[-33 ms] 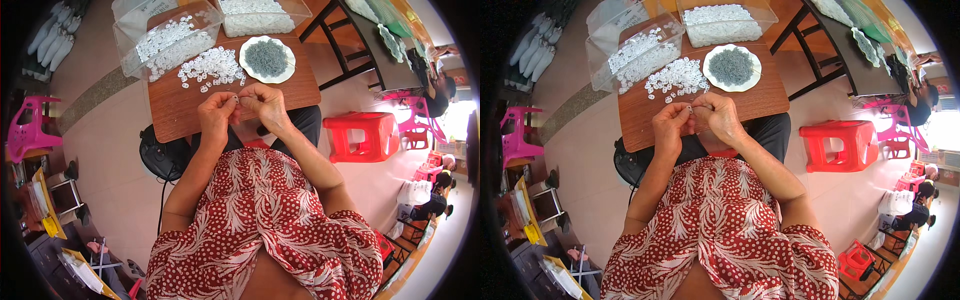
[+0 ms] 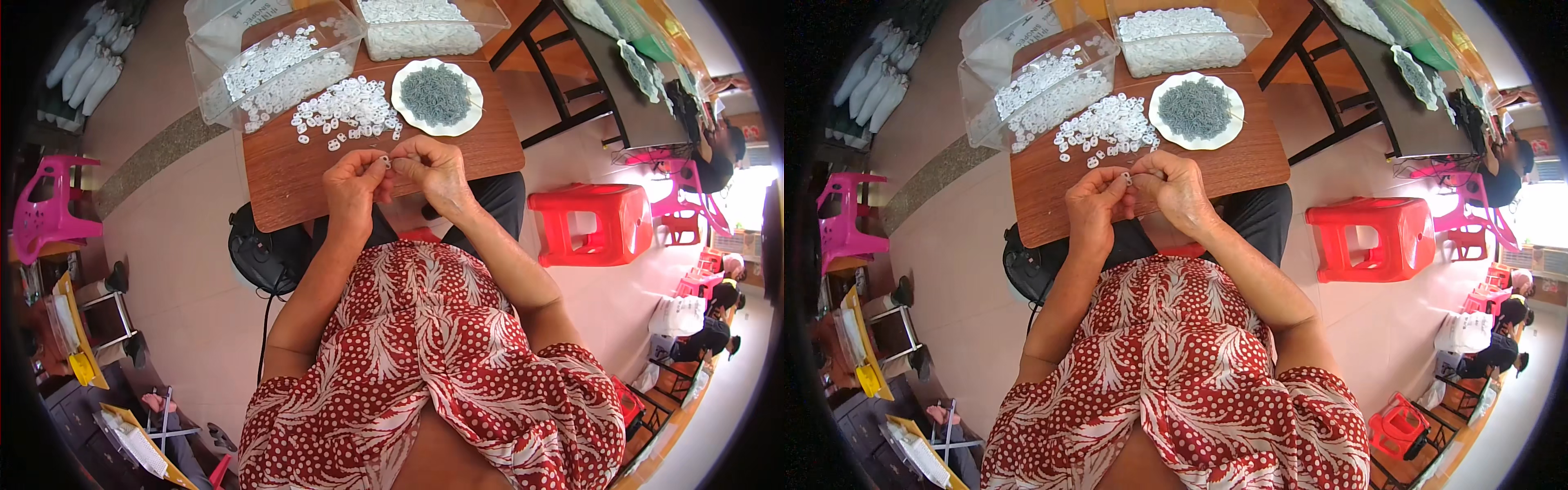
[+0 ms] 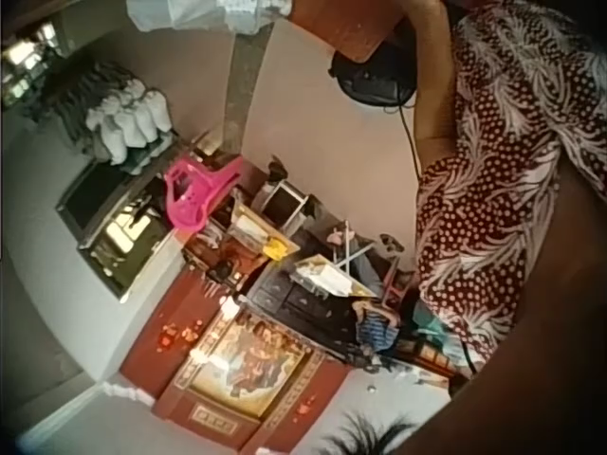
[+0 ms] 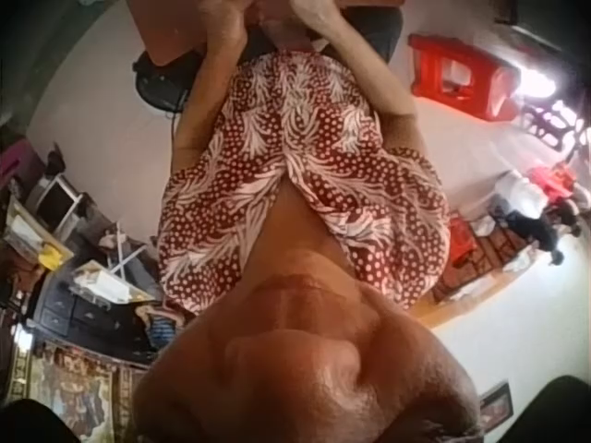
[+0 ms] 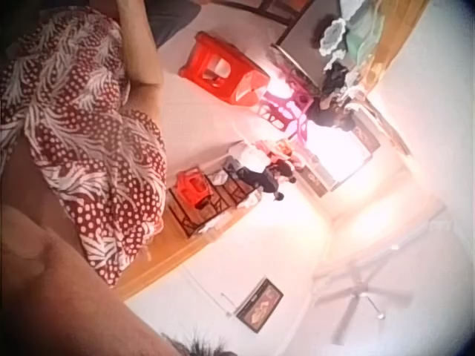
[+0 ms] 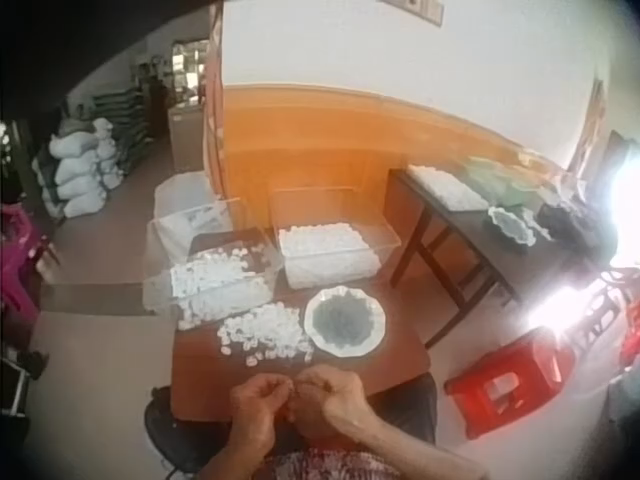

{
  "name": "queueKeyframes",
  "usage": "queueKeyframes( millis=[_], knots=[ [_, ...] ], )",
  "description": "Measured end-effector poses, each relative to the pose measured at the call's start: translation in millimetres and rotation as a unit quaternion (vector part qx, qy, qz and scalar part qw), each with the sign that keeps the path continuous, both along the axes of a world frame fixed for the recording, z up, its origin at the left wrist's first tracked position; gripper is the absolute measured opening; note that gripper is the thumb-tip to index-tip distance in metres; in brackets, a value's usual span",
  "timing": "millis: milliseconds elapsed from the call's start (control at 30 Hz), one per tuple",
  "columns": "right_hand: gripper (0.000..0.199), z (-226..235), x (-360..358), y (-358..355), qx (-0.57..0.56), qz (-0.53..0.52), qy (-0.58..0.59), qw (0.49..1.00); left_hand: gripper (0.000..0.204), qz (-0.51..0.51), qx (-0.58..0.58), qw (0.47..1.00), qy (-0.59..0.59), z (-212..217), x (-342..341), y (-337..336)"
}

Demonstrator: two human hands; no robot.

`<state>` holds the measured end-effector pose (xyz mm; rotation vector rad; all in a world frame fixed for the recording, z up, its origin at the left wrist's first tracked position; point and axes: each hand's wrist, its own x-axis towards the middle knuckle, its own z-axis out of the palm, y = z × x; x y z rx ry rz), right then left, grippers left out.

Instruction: Assembling small plastic components by inserting pins into plastic housings at a manual workstation.

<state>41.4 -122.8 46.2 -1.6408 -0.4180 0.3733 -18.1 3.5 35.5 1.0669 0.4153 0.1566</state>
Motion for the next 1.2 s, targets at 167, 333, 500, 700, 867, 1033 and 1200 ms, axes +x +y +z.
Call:
queueKeyframes(
  millis=[167, 333, 500, 700, 867, 1033, 1200],
  knots=[
    [0.007, -5.9, -1.2, -3.8, -0.018, 0.008, -0.031, 0.999, 0.009, 0.008, 0.02, 1.0, 0.011, 6.8, -4.7, -3.6],
    [0.008, -10.9, 1.9, -7.7, -0.025, 0.025, -0.004, 0.999, 0.009, 0.022, 0.056, 0.998, 0.012, 4.9, -4.9, -9.0],
    [0.008, -13.0, 8.5, -13.7, -0.033, 0.052, -0.027, 0.998, 0.006, 0.051, 0.085, 0.995, 0.018, 7.0, -0.5, -17.1],
    [0.009, -14.9, 17.5, -16.2, -0.024, 0.068, -0.011, 0.997, 0.004, 0.088, 0.27, 0.959, 0.01, -1.6, 7.1, -23.8],
    [0.008, -17.2, 24.3, -18.2, -0.006, 0.092, -0.013, 0.996, 0.004, 0.113, 0.324, 0.939, 0.0, -4.2, 10.9, -27.1],
    [0.01, -15.9, 29.5, -17.6, 0.034, 0.09, 0.009, 0.995, 0.003, 0.116, 0.368, 0.923, -0.012, 0.6, 13.2, -29.0],
    [0.009, -9.1, 34.4, -21.1, 0.067, 0.106, 0.134, 0.983, 0.004, 0.074, 0.246, 0.966, 0.012, -1.6, 14.8, -28.3]
  ],
)
